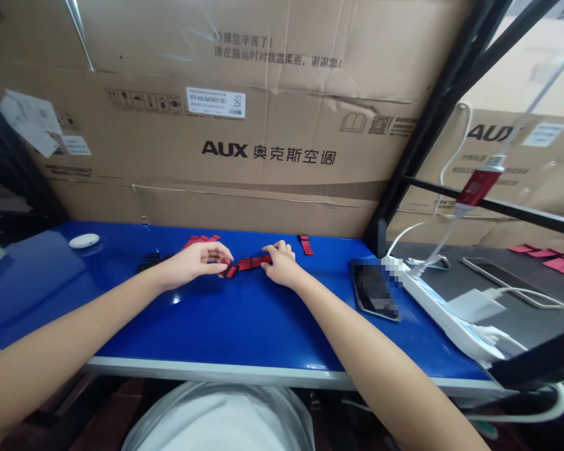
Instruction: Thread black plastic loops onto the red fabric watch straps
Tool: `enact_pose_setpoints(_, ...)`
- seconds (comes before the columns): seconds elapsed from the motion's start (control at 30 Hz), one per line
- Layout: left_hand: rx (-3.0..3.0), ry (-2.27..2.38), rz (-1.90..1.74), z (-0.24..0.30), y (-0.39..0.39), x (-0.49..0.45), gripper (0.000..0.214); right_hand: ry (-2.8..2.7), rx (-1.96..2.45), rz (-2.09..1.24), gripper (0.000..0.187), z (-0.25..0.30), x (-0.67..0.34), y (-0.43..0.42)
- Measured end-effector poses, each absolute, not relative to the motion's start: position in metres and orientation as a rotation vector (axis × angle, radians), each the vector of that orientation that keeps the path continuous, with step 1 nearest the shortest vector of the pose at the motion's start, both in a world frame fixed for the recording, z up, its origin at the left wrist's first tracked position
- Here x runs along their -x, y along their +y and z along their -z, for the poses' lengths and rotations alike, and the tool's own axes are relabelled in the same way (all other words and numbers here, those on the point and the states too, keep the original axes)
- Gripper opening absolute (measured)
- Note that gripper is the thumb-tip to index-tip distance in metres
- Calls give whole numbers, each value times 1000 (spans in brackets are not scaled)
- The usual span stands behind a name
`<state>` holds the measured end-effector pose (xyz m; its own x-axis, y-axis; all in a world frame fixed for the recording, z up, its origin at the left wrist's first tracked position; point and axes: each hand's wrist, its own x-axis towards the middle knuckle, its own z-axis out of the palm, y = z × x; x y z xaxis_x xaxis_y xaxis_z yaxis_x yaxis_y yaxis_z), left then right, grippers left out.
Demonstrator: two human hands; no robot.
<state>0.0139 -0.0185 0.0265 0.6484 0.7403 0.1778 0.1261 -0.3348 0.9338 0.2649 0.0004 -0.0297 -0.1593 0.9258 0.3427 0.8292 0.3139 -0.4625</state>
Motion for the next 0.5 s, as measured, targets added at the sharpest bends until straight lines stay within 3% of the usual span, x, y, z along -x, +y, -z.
enact_pose_setpoints(0.17, -1906, 817, -717, -32, -1, 6, 31, -1992, 1489, -323, 5, 25, -271, 3)
enact_pose_setpoints(0.33, -1967, 1191, -846, -20, 17, 14, 28, -1798, 1315, -540, 8, 11, -268, -8)
enact_pose_setpoints(0.5, -1701, 888, -964, -18, 0, -6, 30, -1678, 1043, -1080, 27, -10, -253, -33)
